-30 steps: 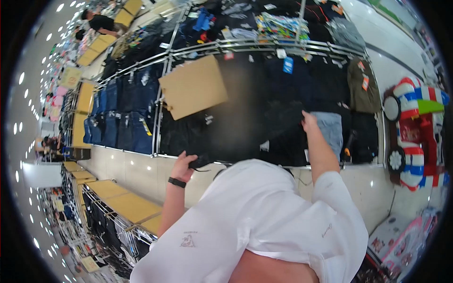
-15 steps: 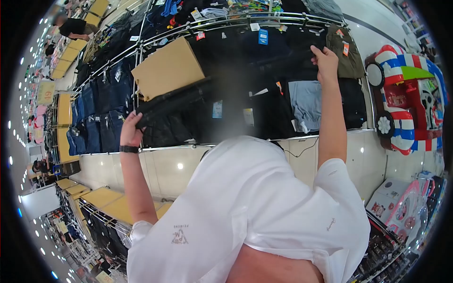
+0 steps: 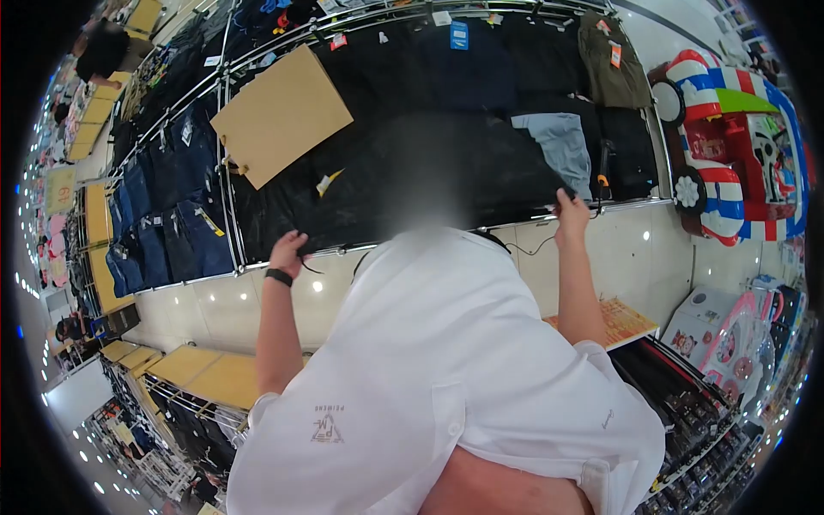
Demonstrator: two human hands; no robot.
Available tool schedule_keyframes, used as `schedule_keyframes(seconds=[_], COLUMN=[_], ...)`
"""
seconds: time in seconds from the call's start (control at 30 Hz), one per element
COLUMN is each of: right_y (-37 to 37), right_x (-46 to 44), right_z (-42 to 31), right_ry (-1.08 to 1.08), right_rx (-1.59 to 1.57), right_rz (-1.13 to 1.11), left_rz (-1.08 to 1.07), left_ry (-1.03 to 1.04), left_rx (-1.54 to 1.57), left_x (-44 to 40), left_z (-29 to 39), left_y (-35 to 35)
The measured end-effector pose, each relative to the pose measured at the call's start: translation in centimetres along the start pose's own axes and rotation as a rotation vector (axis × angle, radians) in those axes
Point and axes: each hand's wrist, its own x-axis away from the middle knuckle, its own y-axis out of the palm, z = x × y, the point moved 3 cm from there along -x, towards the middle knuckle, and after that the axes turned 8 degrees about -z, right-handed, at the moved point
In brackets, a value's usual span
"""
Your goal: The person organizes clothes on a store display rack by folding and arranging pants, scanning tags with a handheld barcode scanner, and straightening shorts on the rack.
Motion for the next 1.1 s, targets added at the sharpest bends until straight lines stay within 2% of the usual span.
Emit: schedule_keyframes(seconds=[0.03, 0.1, 0.2, 0.37, 0.43, 0.5, 0.53, 0.57, 0.6, 0.63, 0.73, 0.77, 0.8, 0.87, 0.93, 0.97, 1.07, 1.1], right_y=[-0.7, -1.8, -2.3, -2.4, -1.1, 1.8, 3.0, 3.4, 3.9, 5.1, 6.9, 7.7, 8.7, 9.3, 9.3, 8.9, 7.4, 6.4], right_x=[0.2, 0.5, 1.1, -1.1, -2.0, -2.5, -3.1, -4.7, -6.3, -6.4, -8.4, -7.7, -6.6, -5.6, -4.3, -3.6, -0.5, -0.3], right_z=[2.0, 4.6, 4.6, 4.3, 2.8, -1.6, -3.7, -5.3, -6.9, -9.8, -16.7, -19.1, -21.6, -24.1, -25.5, -25.6, -24.0, -22.5], right_ry=[0.003, 0.197, 0.241, 0.157, 0.101, 0.024, -0.048, -0.12, -0.193, -0.255, -0.37, -0.411, -0.451, -0.474, -0.586, -0.562, -0.542, -0.5], right_rx=[0.002, 0.077, 0.167, 0.171, 0.186, 0.171, 0.159, 0.194, 0.23, 0.172, 0.074, 0.04, 0.007, -0.036, -0.098, -0.101, -0.117, -0.111], right_rz=[0.007, 0.076, 0.064, 0.01, -0.008, -0.042, -0.071, -0.093, -0.114, -0.112, -0.079, -0.092, -0.105, -0.117, -0.133, -0.115, -0.037, -0.001], left_rz=[-0.039, -0.096, -0.069, 0.005, -0.087, -0.121, -0.128, -0.064, -0.06, 0.009, -0.097, -0.208, -0.172, -0.235, -0.24, -0.245, -0.202, -0.083], left_ry=[-0.043, -0.098, -0.131, -0.183, -0.166, -0.057, 0.034, 0.026, 0.066, 0.147, 0.276, 0.366, 0.415, 0.487, 0.535, 0.581, 0.538, 0.499], left_rx=[0.006, 0.02, -0.009, -0.15, -0.32, -0.32, -0.426, -0.362, -0.495, -0.501, -0.445, -0.361, -0.315, -0.301, -0.246, -0.19, -0.119, -0.154], left_x=[-1.7, -4.0, -3.4, -2.2, -2.7, -2.6, -1.1, -0.1, 1.6, 2.6, 3.0, 3.2, 4.4, 5.0, 7.2, 8.5, 9.9, 9.5], left_z=[-2.5, -6.2, -7.2, -6.0, -4.5, -0.8, 2.8, 5.7, 9.4, 12.0, 19.0, 20.9, 22.7, 25.2, 25.9, 25.6, 21.7, 19.5], left_y=[-0.6, -1.3, -0.6, 0.8, 1.2, 1.5, 2.8, 3.5, 4.4, 4.4, 3.2, 3.0, 3.7, 2.8, 3.8, 4.6, 5.7, 5.2])
